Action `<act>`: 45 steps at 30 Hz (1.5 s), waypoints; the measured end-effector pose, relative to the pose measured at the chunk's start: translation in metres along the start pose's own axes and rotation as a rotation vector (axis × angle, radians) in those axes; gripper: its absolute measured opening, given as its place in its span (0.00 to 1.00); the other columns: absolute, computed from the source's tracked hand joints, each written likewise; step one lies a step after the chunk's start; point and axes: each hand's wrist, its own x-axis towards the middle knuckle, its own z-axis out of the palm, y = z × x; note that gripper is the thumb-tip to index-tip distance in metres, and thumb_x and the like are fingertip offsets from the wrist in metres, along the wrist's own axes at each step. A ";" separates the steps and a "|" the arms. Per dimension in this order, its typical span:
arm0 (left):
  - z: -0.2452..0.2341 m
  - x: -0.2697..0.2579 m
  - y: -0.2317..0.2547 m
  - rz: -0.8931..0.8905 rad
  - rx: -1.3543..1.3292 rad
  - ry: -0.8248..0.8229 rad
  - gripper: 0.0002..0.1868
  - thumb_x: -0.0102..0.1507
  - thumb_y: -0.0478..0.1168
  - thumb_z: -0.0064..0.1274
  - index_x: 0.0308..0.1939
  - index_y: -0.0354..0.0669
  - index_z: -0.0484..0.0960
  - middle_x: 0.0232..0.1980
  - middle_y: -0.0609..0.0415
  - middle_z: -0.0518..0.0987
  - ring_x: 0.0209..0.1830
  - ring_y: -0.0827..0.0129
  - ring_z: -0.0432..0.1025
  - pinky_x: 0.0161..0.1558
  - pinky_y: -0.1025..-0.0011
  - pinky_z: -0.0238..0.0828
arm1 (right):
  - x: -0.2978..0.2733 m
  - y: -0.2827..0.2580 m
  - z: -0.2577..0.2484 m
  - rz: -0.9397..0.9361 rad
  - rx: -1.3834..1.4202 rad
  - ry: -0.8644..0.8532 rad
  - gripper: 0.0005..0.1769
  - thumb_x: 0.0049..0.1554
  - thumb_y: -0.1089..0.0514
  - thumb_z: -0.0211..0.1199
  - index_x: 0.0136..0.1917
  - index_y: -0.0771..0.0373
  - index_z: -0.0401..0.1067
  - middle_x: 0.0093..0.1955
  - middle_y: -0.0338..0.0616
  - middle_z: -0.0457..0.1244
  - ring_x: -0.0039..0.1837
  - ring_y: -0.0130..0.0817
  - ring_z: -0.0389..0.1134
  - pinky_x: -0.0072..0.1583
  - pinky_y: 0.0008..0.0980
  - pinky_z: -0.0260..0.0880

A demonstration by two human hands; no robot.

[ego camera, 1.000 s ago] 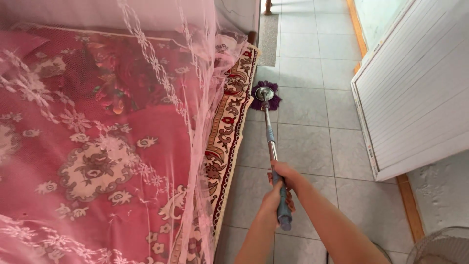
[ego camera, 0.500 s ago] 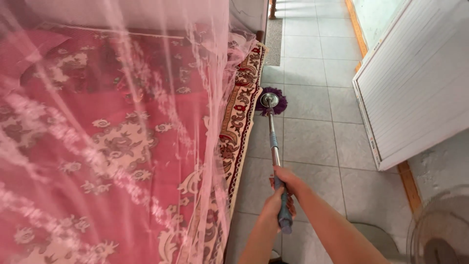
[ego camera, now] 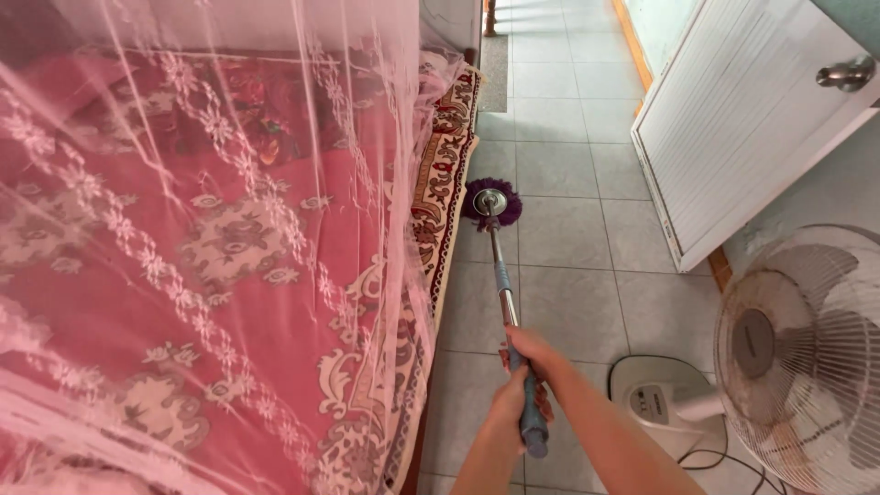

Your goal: The person uses a purple mop to clean tiled floors in a bedroom and hallway. They move around furniture such as chairs, a desk, and a bed, and mop along baseboards and near a fan. The camera follows the mop head as it moves across the floor.

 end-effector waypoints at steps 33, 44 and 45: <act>-0.140 -0.132 -0.376 -0.019 -0.306 0.030 0.27 0.68 0.57 0.59 0.35 0.33 0.75 0.23 0.50 0.69 0.14 0.72 0.59 0.16 0.74 0.60 | -0.223 0.316 -0.100 0.101 -0.149 -0.024 0.27 0.67 0.40 0.46 0.44 0.68 0.65 0.32 0.49 0.59 0.32 0.42 0.61 0.37 0.45 0.68; -0.248 -0.213 -0.481 0.010 -0.299 -0.004 0.27 0.69 0.55 0.54 0.47 0.29 0.80 0.27 0.51 0.70 0.16 0.76 0.58 0.18 0.77 0.61 | -0.309 0.452 -0.077 0.126 0.123 -0.026 0.21 0.64 0.48 0.57 0.44 0.71 0.66 0.33 0.49 0.59 0.36 0.48 0.69 0.39 0.44 0.77; -0.250 -0.220 -0.489 -0.023 -0.297 0.007 0.27 0.68 0.57 0.55 0.48 0.30 0.80 0.27 0.53 0.70 0.17 0.76 0.57 0.18 0.77 0.61 | -0.311 0.462 -0.080 0.140 0.194 -0.062 0.21 0.63 0.49 0.61 0.48 0.72 0.65 0.32 0.50 0.58 0.35 0.47 0.68 0.41 0.46 0.79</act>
